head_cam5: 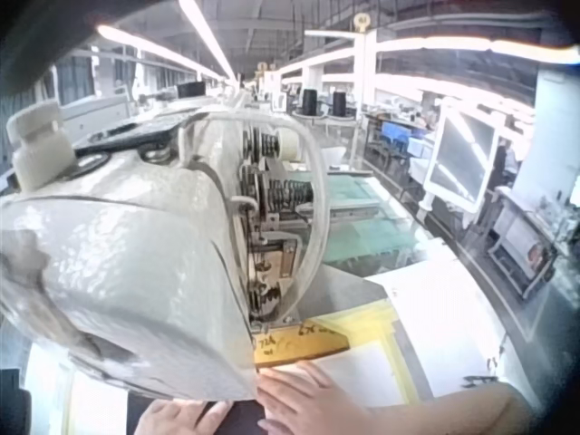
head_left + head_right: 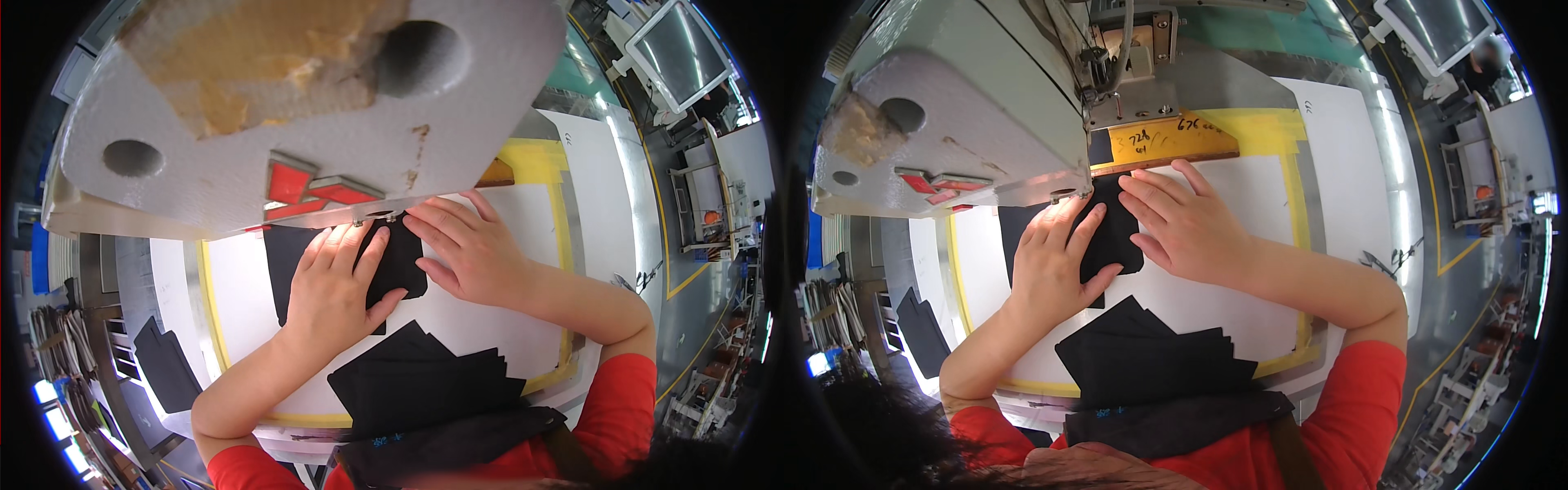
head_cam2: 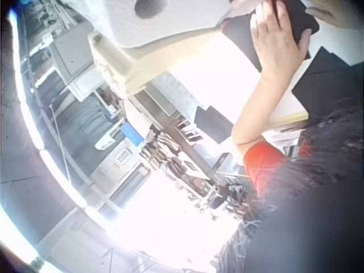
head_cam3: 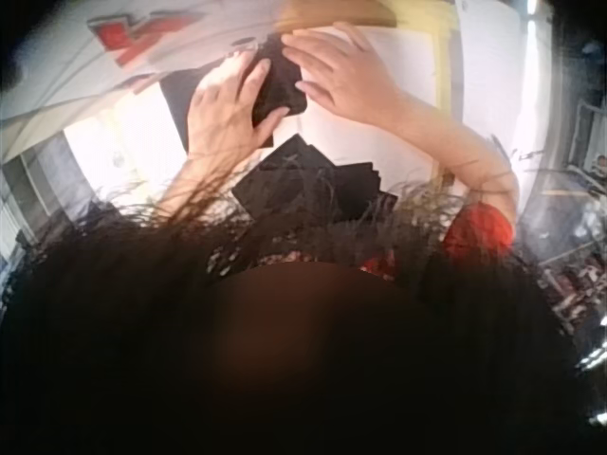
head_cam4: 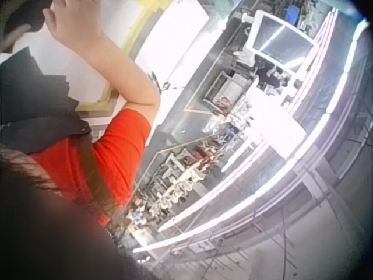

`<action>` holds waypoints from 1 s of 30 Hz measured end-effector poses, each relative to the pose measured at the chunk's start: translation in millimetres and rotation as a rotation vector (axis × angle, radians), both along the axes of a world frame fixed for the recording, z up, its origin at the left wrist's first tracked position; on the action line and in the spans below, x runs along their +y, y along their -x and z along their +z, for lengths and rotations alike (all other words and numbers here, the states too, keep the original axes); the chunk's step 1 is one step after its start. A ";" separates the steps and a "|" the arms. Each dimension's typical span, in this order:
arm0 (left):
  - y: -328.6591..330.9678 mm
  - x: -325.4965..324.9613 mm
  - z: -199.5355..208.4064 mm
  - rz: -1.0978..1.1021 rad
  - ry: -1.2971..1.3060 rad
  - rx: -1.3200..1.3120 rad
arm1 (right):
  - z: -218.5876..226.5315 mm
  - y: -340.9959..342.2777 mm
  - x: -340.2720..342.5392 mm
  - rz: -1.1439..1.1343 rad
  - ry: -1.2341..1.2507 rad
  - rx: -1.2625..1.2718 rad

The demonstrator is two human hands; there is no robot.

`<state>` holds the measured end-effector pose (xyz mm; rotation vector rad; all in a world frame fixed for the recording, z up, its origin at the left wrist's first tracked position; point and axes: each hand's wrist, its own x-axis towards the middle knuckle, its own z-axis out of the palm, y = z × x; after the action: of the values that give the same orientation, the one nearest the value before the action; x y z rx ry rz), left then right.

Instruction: Aligning and sewing black fabric or leather components using an industrial automated sewing machine.

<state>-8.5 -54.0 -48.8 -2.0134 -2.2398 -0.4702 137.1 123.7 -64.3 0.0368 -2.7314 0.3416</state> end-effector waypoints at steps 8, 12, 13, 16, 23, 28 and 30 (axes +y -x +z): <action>-3.0 2.4 -0.2 0.008 -0.010 0.015 | -1.1 -0.9 1.4 0.008 0.005 0.006; -2.4 -0.4 1.6 0.012 0.000 0.013 | -0.3 -1.1 1.2 0.016 0.011 0.013; -3.1 -0.2 3.0 0.021 0.010 0.014 | -0.4 -1.1 0.9 0.015 0.005 0.019; -5.6 2.4 6.7 0.030 0.020 0.016 | 0.4 -0.9 1.2 0.027 0.008 0.048; -8.6 3.9 11.4 0.078 0.060 0.046 | -1.4 -0.2 1.7 0.047 0.030 0.099; -12.4 2.7 8.3 0.071 0.041 0.029 | -1.1 -4.2 2.0 0.114 -0.014 0.105; -10.1 0.3 11.2 0.065 0.058 -0.032 | -4.3 -8.7 -4.8 0.179 -0.009 0.136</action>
<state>1.7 -53.7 -37.7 -1.9660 -2.3560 -0.4400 145.8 118.9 -68.6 0.2975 -2.6006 0.3624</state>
